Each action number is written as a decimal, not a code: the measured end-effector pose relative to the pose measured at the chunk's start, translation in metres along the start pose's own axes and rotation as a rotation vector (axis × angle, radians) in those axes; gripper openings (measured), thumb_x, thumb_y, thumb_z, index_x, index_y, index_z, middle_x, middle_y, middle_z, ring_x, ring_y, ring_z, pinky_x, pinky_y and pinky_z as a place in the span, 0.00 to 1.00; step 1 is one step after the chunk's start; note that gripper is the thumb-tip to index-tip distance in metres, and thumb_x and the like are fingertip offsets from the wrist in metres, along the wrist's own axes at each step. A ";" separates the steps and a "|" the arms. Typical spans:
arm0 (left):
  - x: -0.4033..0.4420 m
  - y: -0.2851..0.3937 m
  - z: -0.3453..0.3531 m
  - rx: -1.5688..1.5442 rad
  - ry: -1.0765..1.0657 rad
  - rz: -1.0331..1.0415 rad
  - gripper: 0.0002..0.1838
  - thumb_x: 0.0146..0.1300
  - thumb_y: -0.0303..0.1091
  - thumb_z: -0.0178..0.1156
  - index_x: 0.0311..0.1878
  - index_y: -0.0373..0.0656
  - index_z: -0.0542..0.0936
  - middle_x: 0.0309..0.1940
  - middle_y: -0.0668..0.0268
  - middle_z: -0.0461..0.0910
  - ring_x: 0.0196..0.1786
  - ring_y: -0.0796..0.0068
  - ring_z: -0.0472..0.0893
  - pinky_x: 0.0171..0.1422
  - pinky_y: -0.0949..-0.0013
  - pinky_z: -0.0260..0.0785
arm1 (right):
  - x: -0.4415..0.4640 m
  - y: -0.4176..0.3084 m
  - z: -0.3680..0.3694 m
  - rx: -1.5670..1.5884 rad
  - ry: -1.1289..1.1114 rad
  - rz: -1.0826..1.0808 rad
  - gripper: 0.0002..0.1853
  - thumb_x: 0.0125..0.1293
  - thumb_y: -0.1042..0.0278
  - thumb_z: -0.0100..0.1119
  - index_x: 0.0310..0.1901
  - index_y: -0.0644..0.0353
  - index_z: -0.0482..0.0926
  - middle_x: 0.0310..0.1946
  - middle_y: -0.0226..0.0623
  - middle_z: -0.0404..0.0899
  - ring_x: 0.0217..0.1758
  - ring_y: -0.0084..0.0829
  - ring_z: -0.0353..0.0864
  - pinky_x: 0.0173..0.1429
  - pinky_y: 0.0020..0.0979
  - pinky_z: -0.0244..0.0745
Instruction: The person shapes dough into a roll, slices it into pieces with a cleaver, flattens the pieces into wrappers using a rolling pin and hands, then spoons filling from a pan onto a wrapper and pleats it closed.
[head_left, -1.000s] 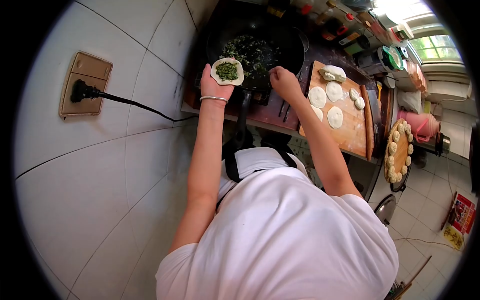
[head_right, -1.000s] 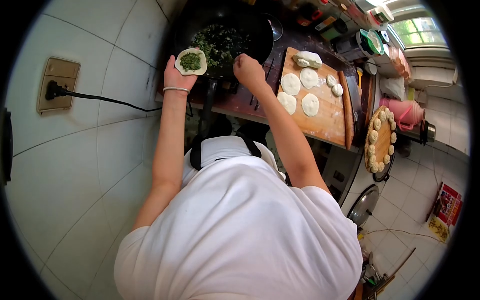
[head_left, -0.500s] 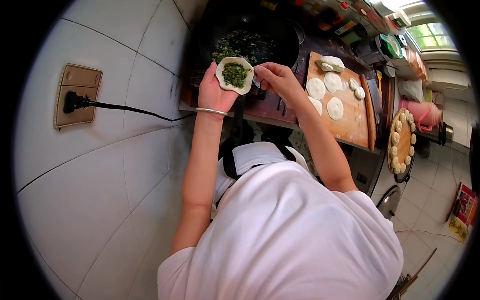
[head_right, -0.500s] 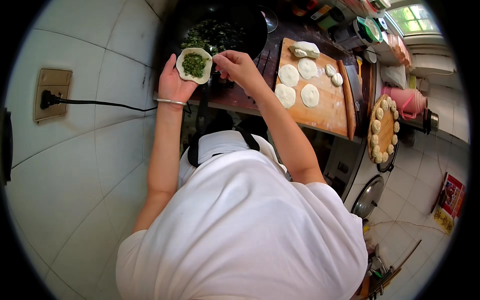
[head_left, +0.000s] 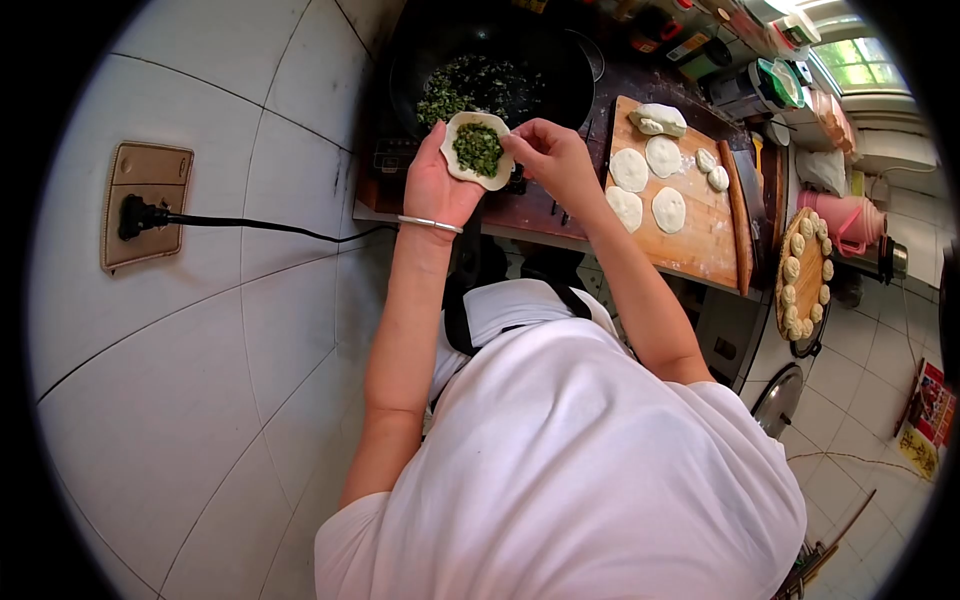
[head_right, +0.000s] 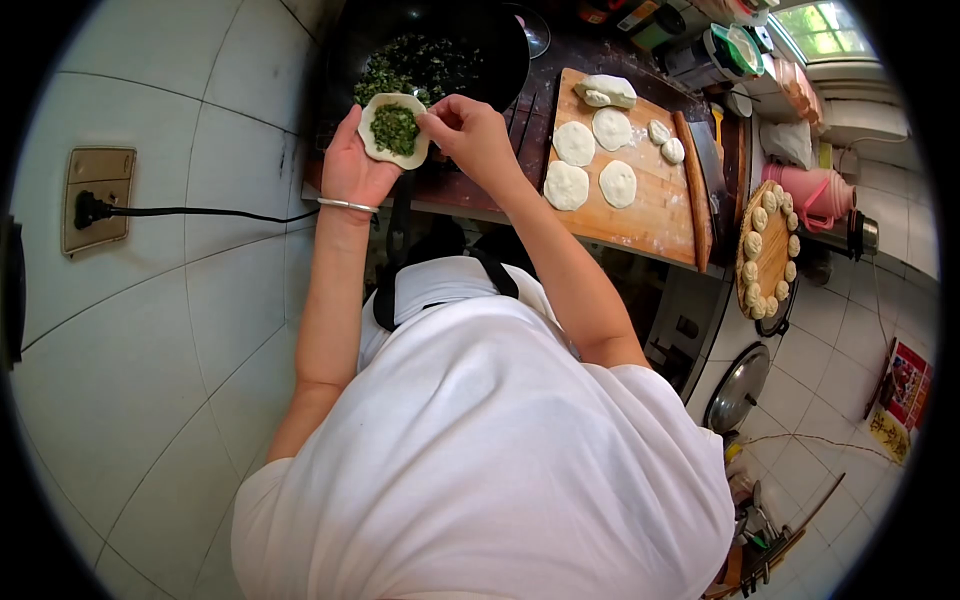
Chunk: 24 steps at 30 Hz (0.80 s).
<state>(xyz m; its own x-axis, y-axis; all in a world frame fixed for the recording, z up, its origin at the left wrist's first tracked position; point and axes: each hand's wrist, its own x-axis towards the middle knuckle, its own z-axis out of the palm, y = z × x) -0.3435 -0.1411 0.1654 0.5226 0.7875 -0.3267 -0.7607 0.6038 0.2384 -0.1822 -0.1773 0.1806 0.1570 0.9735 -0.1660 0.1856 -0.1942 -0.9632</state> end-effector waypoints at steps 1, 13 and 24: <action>0.000 0.000 0.000 -0.007 0.011 -0.002 0.22 0.72 0.43 0.47 0.59 0.35 0.71 0.59 0.54 0.73 0.64 0.56 0.69 0.72 0.50 0.57 | 0.000 0.000 0.000 0.000 -0.001 0.001 0.12 0.64 0.61 0.62 0.37 0.64 0.81 0.27 0.27 0.78 0.23 0.15 0.72 0.27 0.18 0.65; -0.003 0.001 -0.002 -0.042 -0.034 -0.044 0.23 0.72 0.43 0.45 0.62 0.35 0.68 0.60 0.53 0.71 0.65 0.56 0.68 0.72 0.49 0.57 | -0.001 0.000 -0.001 0.094 -0.028 0.010 0.11 0.65 0.66 0.61 0.40 0.67 0.79 0.26 0.31 0.81 0.25 0.16 0.76 0.30 0.20 0.71; -0.013 0.011 0.012 0.219 -0.070 -0.127 0.24 0.73 0.45 0.45 0.61 0.34 0.67 0.57 0.55 0.73 0.61 0.61 0.73 0.67 0.54 0.65 | 0.001 -0.008 -0.017 -0.220 -0.075 -0.453 0.09 0.61 0.73 0.65 0.42 0.64 0.78 0.31 0.32 0.81 0.32 0.17 0.79 0.36 0.20 0.74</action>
<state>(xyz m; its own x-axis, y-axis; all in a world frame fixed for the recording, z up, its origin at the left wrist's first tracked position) -0.3536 -0.1428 0.1834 0.6400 0.7054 -0.3045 -0.5895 0.7050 0.3942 -0.1672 -0.1769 0.1917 -0.0547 0.9703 0.2355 0.4199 0.2363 -0.8763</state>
